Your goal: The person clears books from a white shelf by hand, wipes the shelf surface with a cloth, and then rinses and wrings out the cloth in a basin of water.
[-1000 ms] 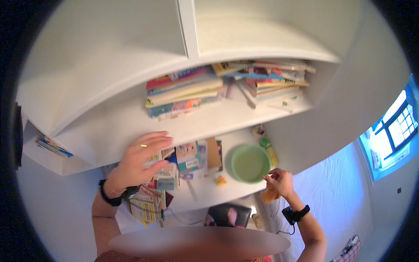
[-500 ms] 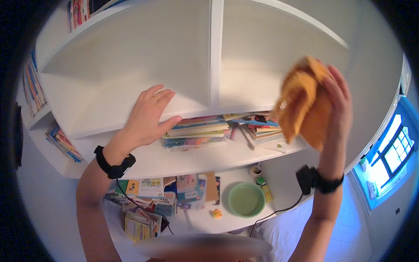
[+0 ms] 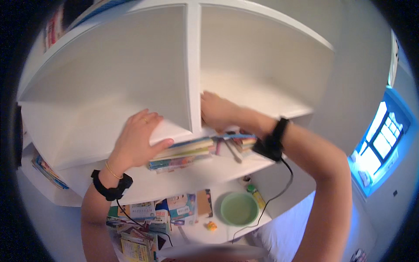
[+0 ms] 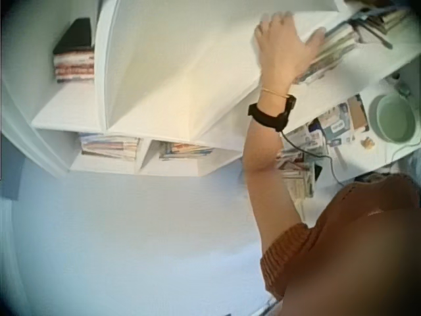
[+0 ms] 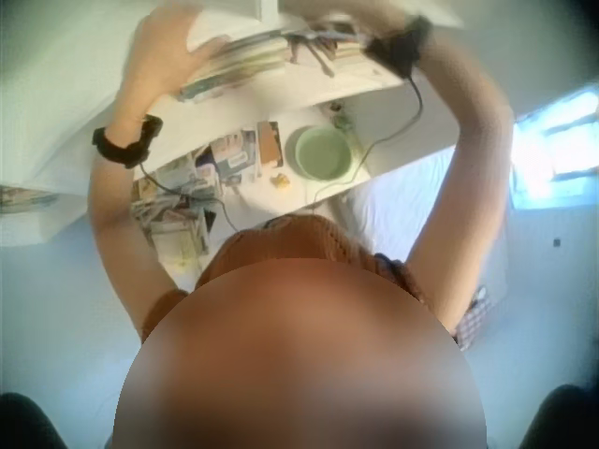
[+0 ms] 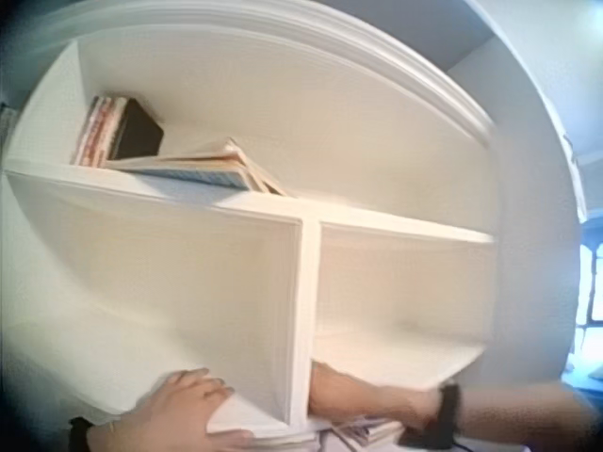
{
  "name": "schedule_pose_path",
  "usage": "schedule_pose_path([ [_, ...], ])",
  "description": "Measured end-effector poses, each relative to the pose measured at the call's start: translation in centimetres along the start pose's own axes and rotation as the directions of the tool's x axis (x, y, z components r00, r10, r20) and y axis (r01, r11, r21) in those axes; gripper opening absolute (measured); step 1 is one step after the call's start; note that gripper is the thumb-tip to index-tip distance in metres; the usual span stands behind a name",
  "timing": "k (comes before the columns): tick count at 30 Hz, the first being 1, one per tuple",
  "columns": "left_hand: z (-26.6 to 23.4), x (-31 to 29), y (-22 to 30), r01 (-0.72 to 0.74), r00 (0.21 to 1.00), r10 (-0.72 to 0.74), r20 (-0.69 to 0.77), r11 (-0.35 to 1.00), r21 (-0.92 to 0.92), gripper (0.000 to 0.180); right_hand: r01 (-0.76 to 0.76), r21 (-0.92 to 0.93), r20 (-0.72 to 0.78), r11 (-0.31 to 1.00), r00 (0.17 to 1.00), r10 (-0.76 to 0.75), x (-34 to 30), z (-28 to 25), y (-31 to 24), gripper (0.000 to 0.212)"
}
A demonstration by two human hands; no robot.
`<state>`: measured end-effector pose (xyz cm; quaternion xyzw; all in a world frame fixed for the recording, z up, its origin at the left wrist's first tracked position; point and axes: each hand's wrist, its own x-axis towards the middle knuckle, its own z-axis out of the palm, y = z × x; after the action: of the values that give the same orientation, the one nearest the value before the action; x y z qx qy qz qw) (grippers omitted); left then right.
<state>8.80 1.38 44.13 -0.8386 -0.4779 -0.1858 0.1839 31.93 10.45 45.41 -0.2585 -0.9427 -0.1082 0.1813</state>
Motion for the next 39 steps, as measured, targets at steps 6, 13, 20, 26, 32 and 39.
schedule_pose_path([
  [6, 0.7, 1.0, 0.3, 0.013, 0.999, -0.013, 0.031, 1.000, 0.007, 0.059, -0.137, -0.183, 0.163, 0.974, 0.972, 0.167, 1.9, 2.2, 3.3, 0.026],
  [13, 0.1, -0.2, -0.4, 0.034, 0.997, -0.029, 0.072, 0.997, -0.072, 0.059, -0.090, 0.049, -0.177, 0.995, 0.979, 0.097, -6.5, 0.5, 0.3, 0.030],
  [20, 0.3, 0.5, 0.4, -0.001, 1.000, 0.002, 0.010, 0.997, -0.075, 0.060, -0.710, -0.050, -0.195, 0.702, 0.697, 0.690, -17.9, -3.0, 13.1, 0.033],
  [26, 0.9, 0.6, -0.4, 0.039, 0.998, -0.034, 0.057, 0.994, -0.098, 0.061, -0.135, -0.114, -0.140, 0.984, 0.983, 0.119, -5.8, 0.8, 3.3, 0.023],
  [32, 0.4, 0.0, -0.1, 0.067, 0.996, -0.070, 0.055, 0.996, 0.057, 0.059, -0.028, 0.036, -0.407, 0.999, 0.912, 0.041, -3.6, 2.6, -0.7, 0.035],
  [39, 0.7, 0.5, 0.3, 0.062, 0.997, -0.064, 0.054, 0.998, 0.030, 0.060, -0.647, -0.047, -0.318, 0.761, 0.732, 0.603, -17.2, -2.3, 10.7, 0.035],
])
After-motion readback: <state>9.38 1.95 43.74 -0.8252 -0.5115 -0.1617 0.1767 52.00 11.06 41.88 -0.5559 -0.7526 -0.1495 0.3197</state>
